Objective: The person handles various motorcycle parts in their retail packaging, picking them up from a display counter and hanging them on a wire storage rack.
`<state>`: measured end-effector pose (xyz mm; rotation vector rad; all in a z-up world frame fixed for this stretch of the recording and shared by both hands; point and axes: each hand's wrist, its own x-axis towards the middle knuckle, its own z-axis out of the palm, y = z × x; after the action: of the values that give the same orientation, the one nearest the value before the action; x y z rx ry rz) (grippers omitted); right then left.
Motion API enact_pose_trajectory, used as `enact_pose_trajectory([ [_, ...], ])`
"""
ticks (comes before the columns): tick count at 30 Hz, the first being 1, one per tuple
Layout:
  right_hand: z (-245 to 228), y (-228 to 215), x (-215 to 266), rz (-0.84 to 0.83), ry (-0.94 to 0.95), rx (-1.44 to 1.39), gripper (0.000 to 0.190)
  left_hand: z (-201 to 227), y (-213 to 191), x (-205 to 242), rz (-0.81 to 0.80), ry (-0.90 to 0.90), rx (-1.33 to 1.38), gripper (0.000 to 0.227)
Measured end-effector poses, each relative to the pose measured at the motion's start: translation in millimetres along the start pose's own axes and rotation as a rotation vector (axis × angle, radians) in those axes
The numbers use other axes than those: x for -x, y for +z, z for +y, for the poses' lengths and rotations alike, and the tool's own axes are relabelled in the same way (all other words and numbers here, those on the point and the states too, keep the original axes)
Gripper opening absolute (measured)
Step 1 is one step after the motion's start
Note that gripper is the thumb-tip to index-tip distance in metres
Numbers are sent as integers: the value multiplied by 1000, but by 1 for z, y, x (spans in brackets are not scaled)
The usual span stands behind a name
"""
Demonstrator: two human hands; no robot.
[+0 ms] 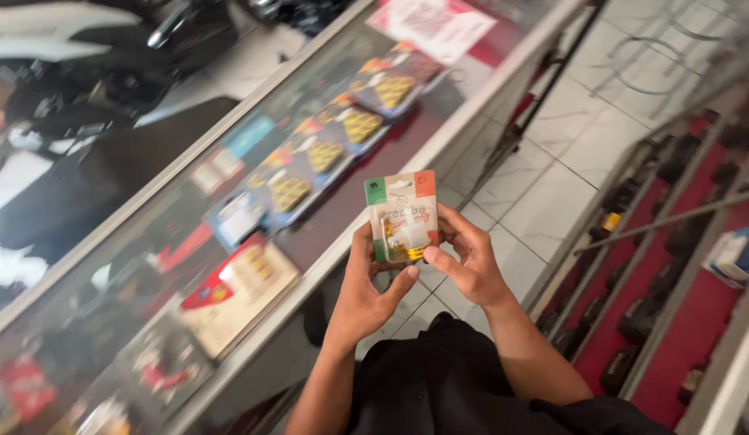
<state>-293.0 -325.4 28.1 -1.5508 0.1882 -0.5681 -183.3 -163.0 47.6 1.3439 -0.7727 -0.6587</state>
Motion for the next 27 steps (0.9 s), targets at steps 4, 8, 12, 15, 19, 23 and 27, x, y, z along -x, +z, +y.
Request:
enact_pose_trajectory([
  [4, 0, -46, 6, 86, -9, -26, 70, -9, 45, -35, -90, 38, 45, 74],
  [8, -4, -94, 14, 175, -4, 38, 69, -19, 85, -66, -168, -5, 0, 69],
  [12, -13, -139, 27, 262, -15, 110, 70, -26, 129, -92, -280, 32, 0, 67],
  [15, -19, -168, 41, 364, -54, 134, 70, -31, 164, -111, -382, 35, 43, 64],
  [19, -22, -197, 64, 511, -15, 169, 71, -40, 205, -131, -501, 18, 80, 61],
  [23, -16, -219, 87, 648, -7, 188, 74, -56, 241, -147, -609, -44, 88, 56],
  [27, -11, -239, 102, 765, 0, 204, 74, -72, 274, -160, -710, -83, 126, 55],
])
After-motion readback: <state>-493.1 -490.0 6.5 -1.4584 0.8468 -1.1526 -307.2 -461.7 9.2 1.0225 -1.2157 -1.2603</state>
